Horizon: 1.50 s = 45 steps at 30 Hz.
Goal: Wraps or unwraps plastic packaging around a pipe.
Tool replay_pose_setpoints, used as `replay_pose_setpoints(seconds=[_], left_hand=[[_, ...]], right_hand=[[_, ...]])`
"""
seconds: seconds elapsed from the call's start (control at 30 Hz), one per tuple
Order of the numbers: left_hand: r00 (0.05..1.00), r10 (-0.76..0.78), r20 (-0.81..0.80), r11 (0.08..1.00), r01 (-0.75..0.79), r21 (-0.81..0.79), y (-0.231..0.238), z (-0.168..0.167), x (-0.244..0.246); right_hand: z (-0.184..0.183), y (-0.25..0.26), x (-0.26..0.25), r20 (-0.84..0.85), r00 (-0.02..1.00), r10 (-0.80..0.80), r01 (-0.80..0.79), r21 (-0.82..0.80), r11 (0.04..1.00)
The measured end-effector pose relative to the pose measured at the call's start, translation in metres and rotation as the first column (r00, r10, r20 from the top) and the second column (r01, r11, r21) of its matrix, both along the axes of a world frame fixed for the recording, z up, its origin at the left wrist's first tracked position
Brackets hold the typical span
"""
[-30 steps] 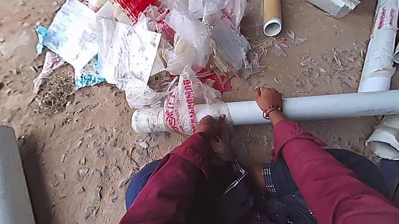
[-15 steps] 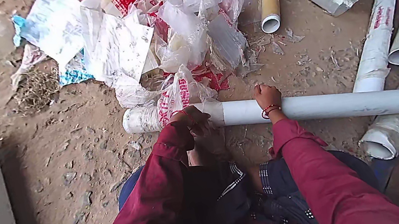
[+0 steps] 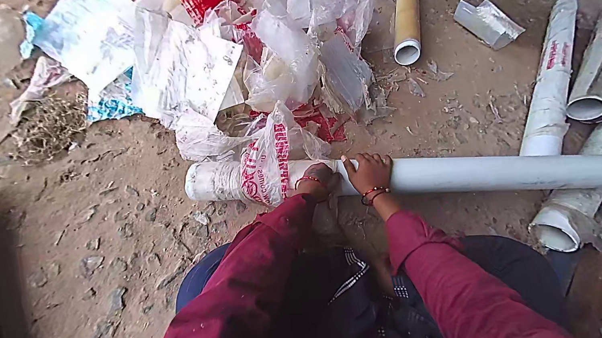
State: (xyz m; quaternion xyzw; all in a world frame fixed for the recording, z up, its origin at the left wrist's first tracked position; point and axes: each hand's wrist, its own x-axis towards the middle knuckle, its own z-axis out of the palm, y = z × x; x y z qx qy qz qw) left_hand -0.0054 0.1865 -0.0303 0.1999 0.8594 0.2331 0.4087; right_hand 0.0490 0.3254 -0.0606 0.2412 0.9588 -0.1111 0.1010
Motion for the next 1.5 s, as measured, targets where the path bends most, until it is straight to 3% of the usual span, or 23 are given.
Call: replay_pose_setpoints(seconds=[0.17, 0.33, 0.43, 0.5, 0.53, 0.57, 0.63, 0.67, 0.7, 0.83, 0.93, 1.03, 1.13, 1.3, 1.4, 1.5], left_hand=[[0.997, -0.078, 0.021, 0.994, 0.079, -0.079, -0.017, 0.011, 0.011], [0.995, -0.097, 0.015, 0.988, 0.099, -0.120, -0.043, 0.021, -0.008], [0.999, 0.018, 0.048, 0.993, -0.012, -0.115, -0.074, 0.025, -0.017], [0.972, 0.228, 0.066, 0.974, -0.228, 0.000, -0.112, 0.037, -0.012], [0.927, 0.372, 0.056, 0.920, -0.376, 0.108, -0.139, 0.034, -0.005], [0.834, 0.550, 0.050, 0.808, -0.546, 0.223, -0.165, 0.022, 0.001], [0.520, 0.850, 0.085, 0.485, -0.836, 0.258, -0.197, 0.020, 0.016], [0.409, 0.910, 0.071, 0.376, -0.885, 0.276, -0.212, 0.015, 0.019], [0.378, 0.924, 0.054, 0.349, -0.893, 0.286, -0.221, 0.014, 0.021], [0.563, 0.825, -0.058, 0.547, -0.767, 0.336, -0.207, 0.036, 0.007], [0.544, 0.822, -0.172, 0.563, -0.726, 0.395, -0.185, 0.039, -0.032], [0.538, 0.775, -0.332, 0.606, -0.782, 0.147, -0.182, 0.011, -0.056], [0.690, 0.668, -0.279, 0.661, -0.722, -0.205, -0.191, -0.007, -0.040], [0.864, 0.466, -0.190, 0.768, -0.502, -0.398, -0.196, -0.008, -0.038], [0.880, 0.449, -0.155, 0.800, -0.473, -0.371, -0.175, 0.014, -0.022], [0.895, 0.420, -0.152, 0.827, -0.447, -0.341, -0.145, 0.022, -0.009]], right_hand=[[-0.029, -0.002, 0.018, -0.259, 0.961, 0.095, -0.068, 0.110, 0.992], [-0.034, 0.002, 0.020, -0.302, 0.945, 0.128, -0.092, 0.129, 0.987], [-0.032, 0.004, 0.016, -0.299, 0.948, 0.112, -0.086, 0.099, 0.991], [-0.028, 0.008, 0.010, -0.252, 0.964, 0.081, -0.067, 0.063, 0.996], [-0.026, 0.010, 0.007, -0.234, 0.970, 0.071, -0.061, 0.049, 0.997], [-0.025, 0.012, 0.003, -0.223, 0.973, 0.065, -0.056, 0.047, 0.997], [-0.021, 0.012, 0.001, -0.190, 0.979, 0.067, -0.061, 0.037, 0.997], [-0.018, 0.010, 0.002, -0.155, 0.985, 0.071, -0.066, 0.034, 0.997], [-0.014, 0.009, 0.002, -0.116, 0.990, 0.086, -0.083, 0.032, 0.996], [-0.005, 0.015, 0.021, -0.070, 0.972, 0.225, -0.223, 0.038, 0.974], [-0.009, 0.015, 0.048, -0.084, 0.951, 0.299, -0.298, 0.025, 0.954], [-0.017, 0.016, 0.082, -0.129, 0.932, 0.339, -0.330, 0.090, 0.940], [-0.004, 0.016, 0.095, 0.011, 0.938, 0.345, -0.345, 0.082, 0.935], [0.013, 0.027, 0.086, 0.146, 0.939, 0.312, -0.317, 0.017, 0.948], [0.012, 0.038, 0.095, 0.164, 0.934, 0.318, -0.334, 0.074, 0.940], [0.004, 0.062, 0.109, 0.117, 0.973, 0.198, -0.212, 0.118, 0.970]])
